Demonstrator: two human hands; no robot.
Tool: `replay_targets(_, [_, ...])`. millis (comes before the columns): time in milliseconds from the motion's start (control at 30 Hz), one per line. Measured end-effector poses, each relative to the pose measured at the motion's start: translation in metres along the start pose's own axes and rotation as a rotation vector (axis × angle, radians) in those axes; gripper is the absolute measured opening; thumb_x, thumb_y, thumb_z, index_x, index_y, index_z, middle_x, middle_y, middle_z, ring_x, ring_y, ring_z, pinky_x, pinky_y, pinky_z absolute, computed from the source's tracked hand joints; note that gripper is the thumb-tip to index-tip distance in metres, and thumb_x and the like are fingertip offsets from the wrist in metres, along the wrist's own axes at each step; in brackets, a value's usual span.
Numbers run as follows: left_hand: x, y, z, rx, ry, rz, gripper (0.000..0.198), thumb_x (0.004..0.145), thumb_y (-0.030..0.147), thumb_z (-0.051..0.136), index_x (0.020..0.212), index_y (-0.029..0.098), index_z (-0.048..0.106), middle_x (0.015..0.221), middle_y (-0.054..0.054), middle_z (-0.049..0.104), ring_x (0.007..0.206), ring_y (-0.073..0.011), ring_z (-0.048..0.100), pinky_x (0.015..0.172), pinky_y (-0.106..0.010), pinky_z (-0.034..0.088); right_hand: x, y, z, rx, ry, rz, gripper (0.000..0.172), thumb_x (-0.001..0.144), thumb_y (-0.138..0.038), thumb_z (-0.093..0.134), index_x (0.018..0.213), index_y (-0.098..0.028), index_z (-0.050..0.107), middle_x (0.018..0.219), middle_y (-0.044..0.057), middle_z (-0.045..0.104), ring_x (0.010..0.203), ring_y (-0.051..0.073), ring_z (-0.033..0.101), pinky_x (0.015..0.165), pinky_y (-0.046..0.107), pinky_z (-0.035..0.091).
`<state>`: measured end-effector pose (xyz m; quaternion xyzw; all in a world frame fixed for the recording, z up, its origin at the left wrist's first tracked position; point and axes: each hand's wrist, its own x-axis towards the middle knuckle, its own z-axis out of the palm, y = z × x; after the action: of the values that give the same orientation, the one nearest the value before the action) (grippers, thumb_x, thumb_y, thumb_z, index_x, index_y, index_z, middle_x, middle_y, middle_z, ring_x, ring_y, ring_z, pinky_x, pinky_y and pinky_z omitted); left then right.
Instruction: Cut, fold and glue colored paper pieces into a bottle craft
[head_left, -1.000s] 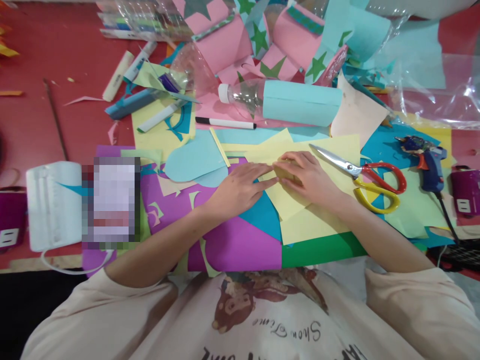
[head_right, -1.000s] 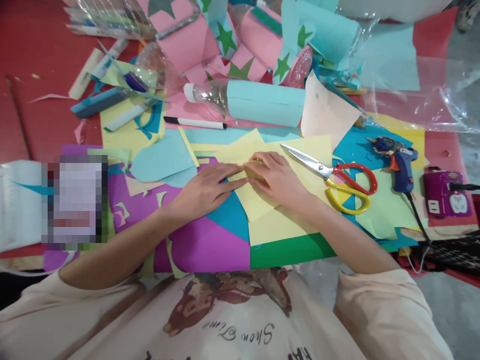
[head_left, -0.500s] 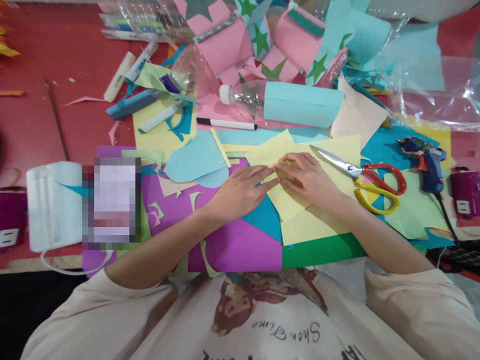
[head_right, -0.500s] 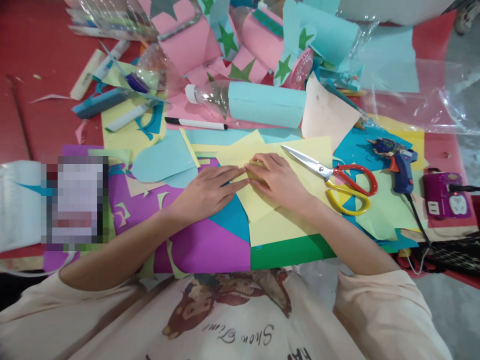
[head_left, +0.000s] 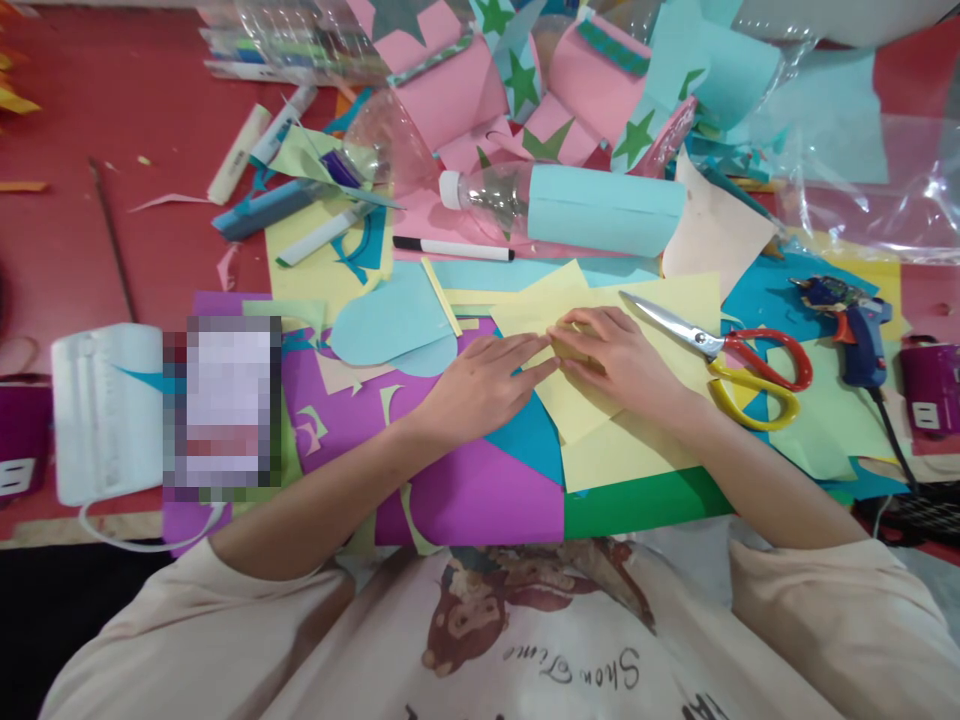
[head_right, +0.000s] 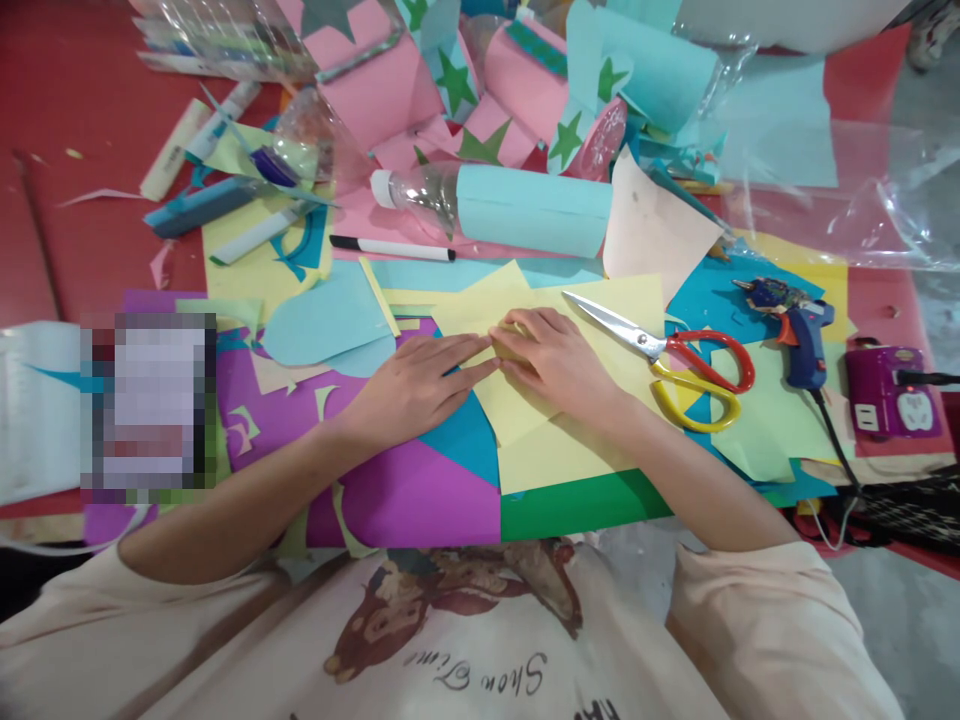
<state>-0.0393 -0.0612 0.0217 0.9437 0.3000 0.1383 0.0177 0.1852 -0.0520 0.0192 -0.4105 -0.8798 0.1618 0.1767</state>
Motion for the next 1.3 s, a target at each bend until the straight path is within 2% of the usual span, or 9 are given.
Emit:
replay_targets(300, [0.000,0.000,0.000,0.019,0.013,0.006,0.030,0.092,0.012,0.049,0.117,0.017,0.063,0.127,-0.014,0.065,0.115,-0.0268,0.065,0.084,-0.040,0.057,0.000,-0.001,0.001,-0.069,0.011,-0.022,0.031,0.095,-0.026,0.047,0.122,-0.017,0.060,0.121,0.012,0.060,0.111,0.026,0.054,0.097,0.044,0.046])
replay_targets(467, [0.000,-0.001,0.002,0.011,-0.009,-0.006,0.031,0.092,0.012,0.048,0.118,0.019,0.063,0.128,-0.013,0.064,0.116,-0.0269,0.064,0.084,-0.041,0.057,0.000,0.000,-0.003,0.006,0.007,0.008,0.027,0.094,-0.023,0.048,0.118,-0.021,0.060,0.120,0.010,0.061,0.111,0.025,0.055,0.097,0.044,0.046])
replay_targets(633, [-0.001,0.000,0.002,-0.003,-0.031,-0.016,0.032,0.093,0.012,0.046,0.120,0.019,0.063,0.132,-0.013,0.062,0.119,-0.0265,0.062,0.086,-0.042,0.056,0.000,0.006,-0.009,0.007,0.026,0.006,0.023,0.091,-0.025,0.054,0.111,-0.019,0.064,0.117,0.011,0.063,0.108,0.026,0.057,0.094,0.045,0.047])
replay_targets(933, [-0.002,-0.001,0.003,-0.029,-0.045,-0.004,0.033,0.095,0.014,0.045,0.123,0.018,0.060,0.133,-0.009,0.062,0.120,-0.0263,0.061,0.088,-0.042,0.055,-0.001,0.008,-0.010,-0.021,-0.008,-0.015,0.027,0.091,-0.023,0.052,0.114,-0.021,0.067,0.110,0.010,0.066,0.105,0.026,0.057,0.092,0.045,0.048])
replay_targets(1300, [-0.001,-0.005,0.006,-0.115,-0.048,-0.015,0.034,0.096,0.017,0.044,0.126,0.016,0.059,0.131,-0.012,0.063,0.122,-0.0258,0.059,0.093,-0.044,0.054,0.000,0.005,-0.013,-0.074,-0.055,-0.028,0.032,0.096,-0.028,0.046,0.121,-0.025,0.065,0.109,0.011,0.063,0.103,0.026,0.055,0.090,0.046,0.048])
